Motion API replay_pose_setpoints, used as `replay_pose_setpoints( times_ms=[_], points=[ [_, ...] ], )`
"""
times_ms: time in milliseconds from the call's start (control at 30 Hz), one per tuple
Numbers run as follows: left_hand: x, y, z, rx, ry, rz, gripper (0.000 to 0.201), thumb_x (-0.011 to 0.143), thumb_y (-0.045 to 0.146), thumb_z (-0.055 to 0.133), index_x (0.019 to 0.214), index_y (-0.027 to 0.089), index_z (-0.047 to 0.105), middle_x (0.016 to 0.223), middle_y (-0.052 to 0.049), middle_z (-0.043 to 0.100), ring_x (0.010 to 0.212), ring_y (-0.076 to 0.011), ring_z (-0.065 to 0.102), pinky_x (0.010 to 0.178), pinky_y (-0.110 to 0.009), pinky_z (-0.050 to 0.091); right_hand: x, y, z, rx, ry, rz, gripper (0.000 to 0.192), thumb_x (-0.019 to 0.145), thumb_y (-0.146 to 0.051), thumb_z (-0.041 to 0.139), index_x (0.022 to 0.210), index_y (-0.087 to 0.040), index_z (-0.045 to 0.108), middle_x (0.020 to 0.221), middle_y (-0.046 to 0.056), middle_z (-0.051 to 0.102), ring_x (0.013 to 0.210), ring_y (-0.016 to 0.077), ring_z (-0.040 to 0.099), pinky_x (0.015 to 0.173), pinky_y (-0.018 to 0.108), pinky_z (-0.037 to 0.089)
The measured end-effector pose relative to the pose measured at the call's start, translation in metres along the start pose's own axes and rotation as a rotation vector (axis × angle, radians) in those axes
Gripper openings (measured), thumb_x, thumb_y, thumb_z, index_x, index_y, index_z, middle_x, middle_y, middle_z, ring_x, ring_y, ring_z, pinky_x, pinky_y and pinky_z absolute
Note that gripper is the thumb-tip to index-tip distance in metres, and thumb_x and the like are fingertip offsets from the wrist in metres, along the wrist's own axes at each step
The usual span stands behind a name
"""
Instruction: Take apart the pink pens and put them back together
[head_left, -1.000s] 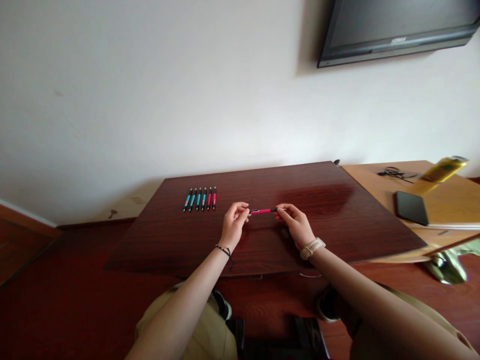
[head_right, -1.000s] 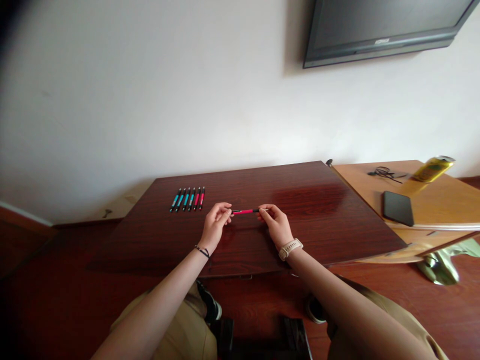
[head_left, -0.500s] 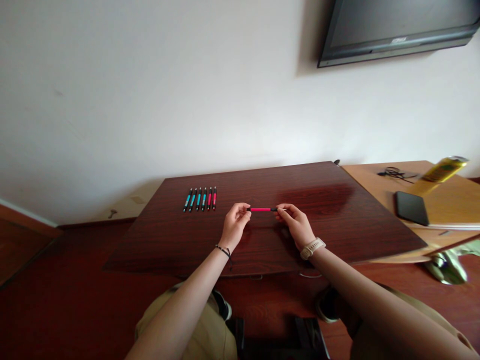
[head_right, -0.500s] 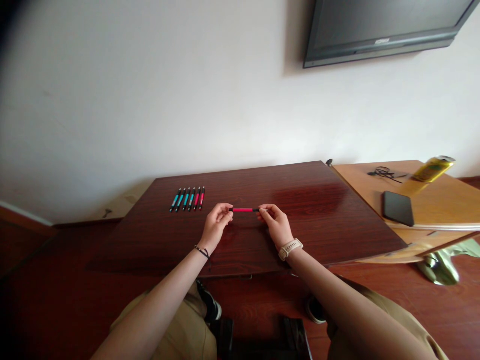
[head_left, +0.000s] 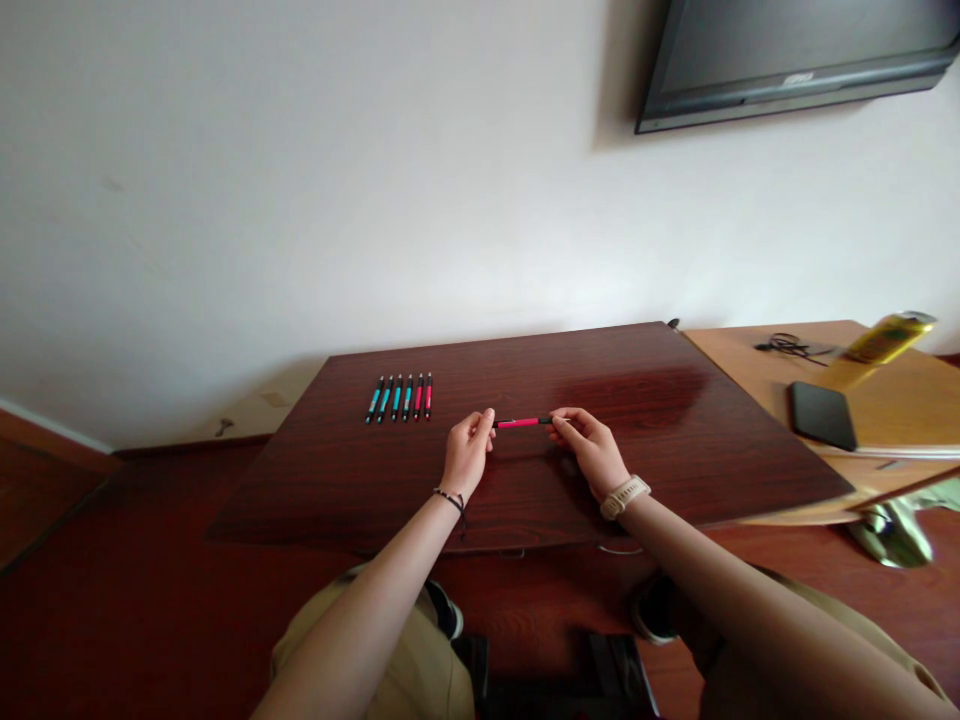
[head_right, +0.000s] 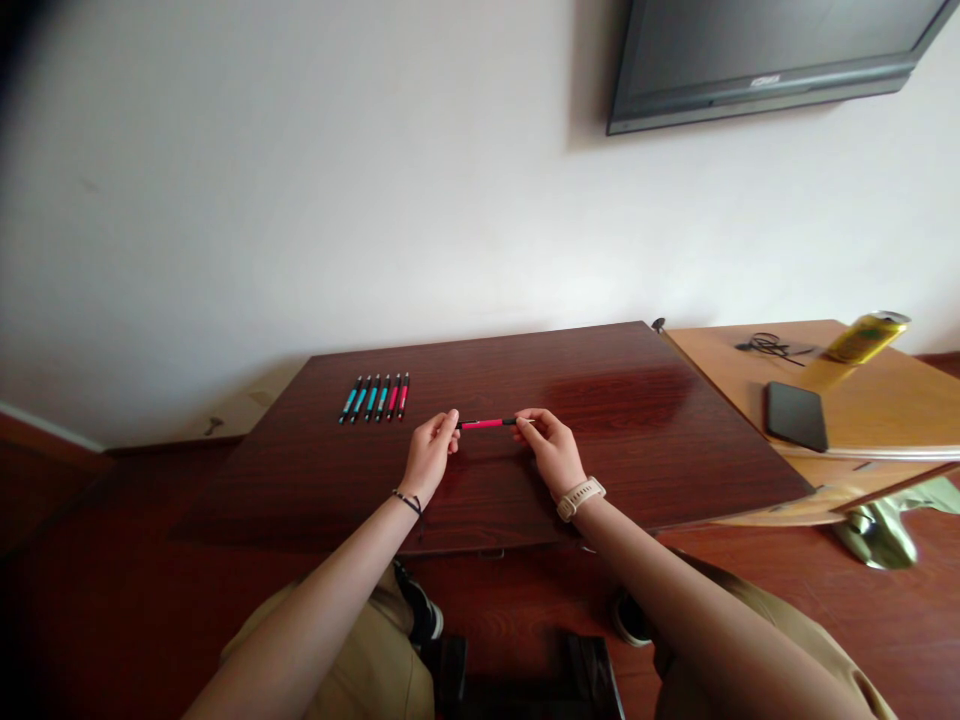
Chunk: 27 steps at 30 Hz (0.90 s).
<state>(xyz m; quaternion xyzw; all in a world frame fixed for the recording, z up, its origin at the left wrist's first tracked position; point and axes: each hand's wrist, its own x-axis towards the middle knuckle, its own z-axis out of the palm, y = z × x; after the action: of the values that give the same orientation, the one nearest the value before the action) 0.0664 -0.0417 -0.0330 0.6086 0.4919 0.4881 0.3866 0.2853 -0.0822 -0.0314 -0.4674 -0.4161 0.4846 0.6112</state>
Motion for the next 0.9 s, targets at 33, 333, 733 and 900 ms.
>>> replay_pose_setpoints(
  times_ms=[33,333,733,900],
  points=[
    [0.0,0.001,0.0,0.002,0.0,-0.011,0.052,0.099,0.061,0.054,0.069,0.019,0.057,0.06,0.001,0.054,0.055,-0.0117,0.05,0.057,-0.024,0.038,0.0,0.0,0.0,0.0,0.0,-0.001,0.042,0.078,-0.055,0.084,0.098,-0.021,0.072,0.092,0.004,0.072,0.081,0.0176,0.067,0.078,0.03,0.054],
    [-0.003,0.016,-0.001,-0.147,-0.081,0.018,0.028,0.088,0.041,0.072,0.105,0.019,0.068,0.085,-0.002,0.066,0.069,-0.0126,0.058,0.065,-0.024,0.046,0.002,0.006,-0.002,-0.007,0.009,0.003,0.042,0.081,-0.055,0.081,0.101,-0.02,0.071,0.092,0.004,0.072,0.08,0.0172,0.066,0.075,0.029,0.053],
    [0.0,0.004,-0.001,-0.06,0.004,-0.019,0.047,0.096,0.06,0.06,0.074,0.019,0.06,0.059,0.004,0.045,0.055,-0.0109,0.041,0.053,-0.024,0.03,0.002,0.007,-0.003,-0.011,-0.005,-0.013,0.038,0.083,-0.053,0.08,0.101,-0.021,0.071,0.093,0.004,0.072,0.082,0.0177,0.066,0.077,0.03,0.052],
    [0.002,-0.001,-0.002,-0.136,0.045,-0.066,0.05,0.094,0.063,0.061,0.071,0.019,0.055,0.059,0.005,0.04,0.052,-0.0095,0.035,0.049,-0.023,0.024,0.003,0.01,-0.004,-0.009,0.003,-0.009,0.039,0.083,-0.055,0.079,0.102,-0.022,0.071,0.091,0.004,0.072,0.08,0.0178,0.066,0.076,0.03,0.052]
  ],
)
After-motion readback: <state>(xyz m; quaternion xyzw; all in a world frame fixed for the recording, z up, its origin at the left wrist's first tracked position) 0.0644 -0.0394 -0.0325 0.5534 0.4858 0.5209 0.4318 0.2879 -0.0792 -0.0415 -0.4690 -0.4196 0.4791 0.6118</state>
